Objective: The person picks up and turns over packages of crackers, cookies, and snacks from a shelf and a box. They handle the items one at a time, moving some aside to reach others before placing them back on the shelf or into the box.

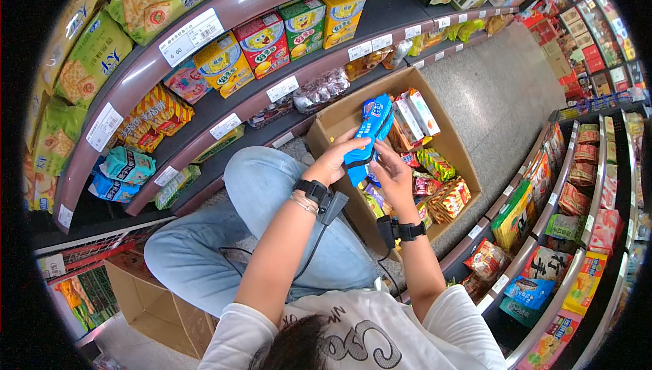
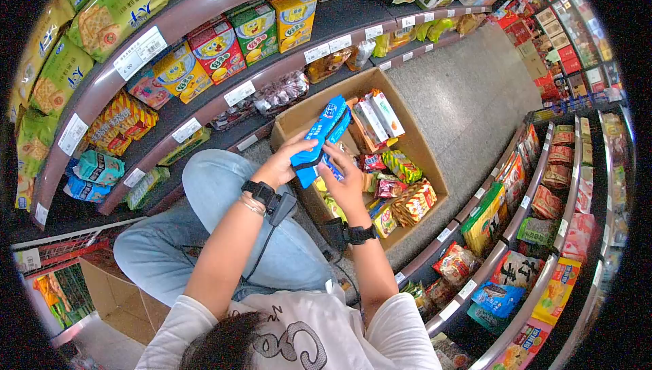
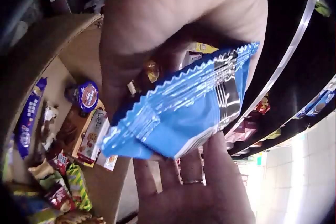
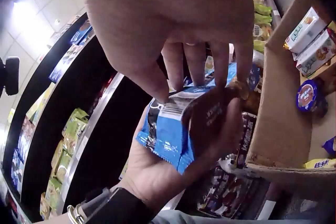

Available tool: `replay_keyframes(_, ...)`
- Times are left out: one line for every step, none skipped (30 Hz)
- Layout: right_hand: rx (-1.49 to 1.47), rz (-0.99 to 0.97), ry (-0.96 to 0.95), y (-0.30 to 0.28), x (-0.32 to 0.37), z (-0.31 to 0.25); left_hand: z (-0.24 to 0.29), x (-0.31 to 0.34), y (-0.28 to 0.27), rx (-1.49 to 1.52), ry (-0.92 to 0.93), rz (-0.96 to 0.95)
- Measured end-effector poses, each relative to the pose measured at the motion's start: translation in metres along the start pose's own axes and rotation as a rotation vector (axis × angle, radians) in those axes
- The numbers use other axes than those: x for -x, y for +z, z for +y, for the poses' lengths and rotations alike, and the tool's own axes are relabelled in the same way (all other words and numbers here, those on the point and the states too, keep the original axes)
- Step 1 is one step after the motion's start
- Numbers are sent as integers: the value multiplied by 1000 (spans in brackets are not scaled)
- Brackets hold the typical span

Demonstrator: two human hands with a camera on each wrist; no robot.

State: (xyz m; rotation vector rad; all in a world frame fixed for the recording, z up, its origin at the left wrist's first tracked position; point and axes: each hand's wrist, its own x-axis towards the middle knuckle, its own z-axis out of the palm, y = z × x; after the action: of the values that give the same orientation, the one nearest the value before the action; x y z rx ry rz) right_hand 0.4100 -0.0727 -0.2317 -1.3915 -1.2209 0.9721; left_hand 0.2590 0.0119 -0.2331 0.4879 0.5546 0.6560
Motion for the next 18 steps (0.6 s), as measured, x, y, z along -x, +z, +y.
replay_keyframes(13,-3,5,-4,0,1,-2,-2,-1,-27,-2,-20)
replay_keyframes(-26,12,45,-7,0,2,-5,-4,-2,-55,-4,-40)
replay_keyframes(-77,34,79,-10,-1,4,-6,-5,-2,-83,-6,-59)
replay_keyframes(-128,57,112,-12,-1,8,-7,-6,-3,-68,-34,-60)
replay_keyframes(-180,80,145,-15,-2,12,-8,-6,-3,-83,-26,-69)
replay_keyframes(-79,79,127,-18,-4,8,-9,-5,-2,-99,-19,-77)
replay_keyframes(-57,111,101,-18,-7,9,-9,-5,-2,-114,-12,-86)
replay_keyframes(-35,145,76,-19,-10,11,-9,-5,-1,-98,-18,-95)
replay_keyframes(-13,179,50,-21,-11,16,-9,-6,0,-81,-7,-112)
replay_keyframes(43,210,116,-24,-13,24,-9,-6,0,-64,4,-130)
replay_keyframes(-143,225,229,-28,-12,29,-8,-6,0,-47,16,-146)
replay_keyframes(-330,238,341,-27,-14,12,-7,-5,2,-38,-1,-176)
replay_keyframes(-518,248,453,-27,-17,3,-6,-4,3,-29,-18,-206)
replay_keyframes(-632,164,507,-35,-20,14,-5,-2,5,-20,-35,-236)
replay_keyframes(-635,161,470,-35,-21,11,-6,-3,3,-48,-36,-240)
replay_keyframes(-639,158,433,-34,-21,8,-8,-4,0,-77,-37,-244)
replay_keyframes(-642,157,396,-34,-21,6,-11,-5,-1,-105,-40,-248)
replay_keyframes(-556,188,350,-33,-21,8,-12,-5,2,-123,-34,-207)
